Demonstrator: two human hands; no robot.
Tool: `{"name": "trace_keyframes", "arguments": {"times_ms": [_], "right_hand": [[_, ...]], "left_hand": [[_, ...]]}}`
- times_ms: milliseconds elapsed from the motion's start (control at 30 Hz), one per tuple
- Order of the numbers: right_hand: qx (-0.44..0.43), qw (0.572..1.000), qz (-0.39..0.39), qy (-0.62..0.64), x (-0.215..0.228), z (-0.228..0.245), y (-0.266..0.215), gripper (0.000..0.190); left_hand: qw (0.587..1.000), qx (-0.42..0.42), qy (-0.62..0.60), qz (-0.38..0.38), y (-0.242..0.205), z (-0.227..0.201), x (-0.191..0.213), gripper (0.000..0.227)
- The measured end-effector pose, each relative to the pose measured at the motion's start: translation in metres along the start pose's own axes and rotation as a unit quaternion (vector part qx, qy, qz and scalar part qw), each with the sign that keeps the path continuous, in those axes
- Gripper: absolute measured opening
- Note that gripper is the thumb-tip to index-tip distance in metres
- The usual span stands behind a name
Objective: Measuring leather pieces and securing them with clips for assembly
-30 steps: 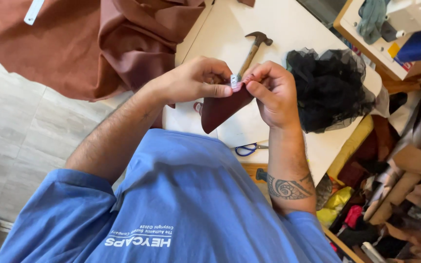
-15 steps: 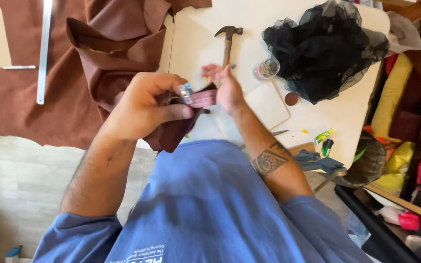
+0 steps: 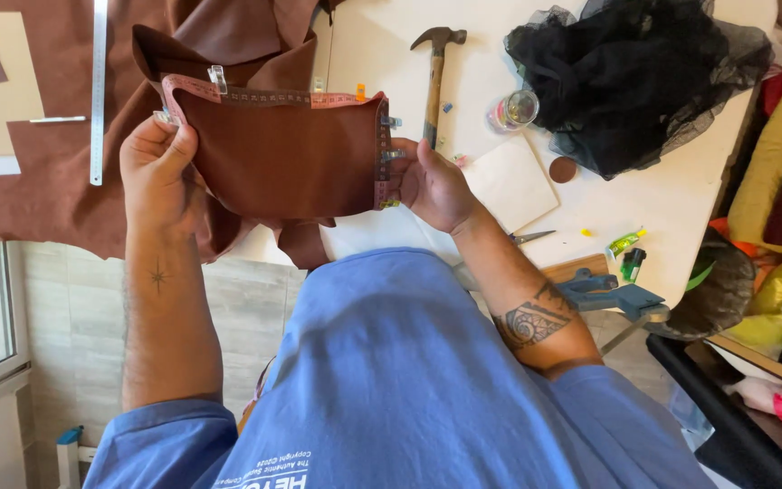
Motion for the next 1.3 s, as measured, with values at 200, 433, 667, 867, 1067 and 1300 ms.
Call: {"name": "trace_keyframes", "arguments": {"times_ms": [200,433,667,867,1067,1300], "right_hand": [[-0.014,0.999,0.020,-0.038,-0.034,0.025,0.002,0.061],[-0.010,0.999,0.006,-0.044,-0.033,0.029,-0.002,0.064],[-0.022,1.000,-0.010,0.004,-0.043,0.034,-0.004,0.068],[-0.019,0.999,-0.017,-0.031,-0.041,0.031,-0.008,0.074],[-0.009,0.995,-0.049,-0.090,-0.041,0.035,-0.006,0.064],[-0.083,0.984,-0.096,-0.127,-0.061,0.038,-0.005,0.048]], "left_hand": [[0.999,0.005,-0.035,-0.015,0.003,0.009,0.001,0.015],[0.997,0.028,-0.066,-0.025,0.002,0.022,0.005,0.013],[0.995,0.069,-0.074,-0.020,-0.002,0.014,-0.006,0.008],[0.996,0.086,-0.002,-0.036,-0.013,0.006,-0.018,0.008],[0.978,0.074,0.181,-0.079,-0.025,0.026,-0.009,0.017],[0.870,-0.259,0.404,0.113,-0.075,-0.047,-0.127,0.045]]}}
Point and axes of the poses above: each hand's wrist, its own y-axis towards the middle knuckle, its own x-axis out of the back of the hand, z = x × y, the point moved 8 cm from there along y, towards the middle knuckle, and after that the axes turned 5 degrees about x, right-handed, at the moved point
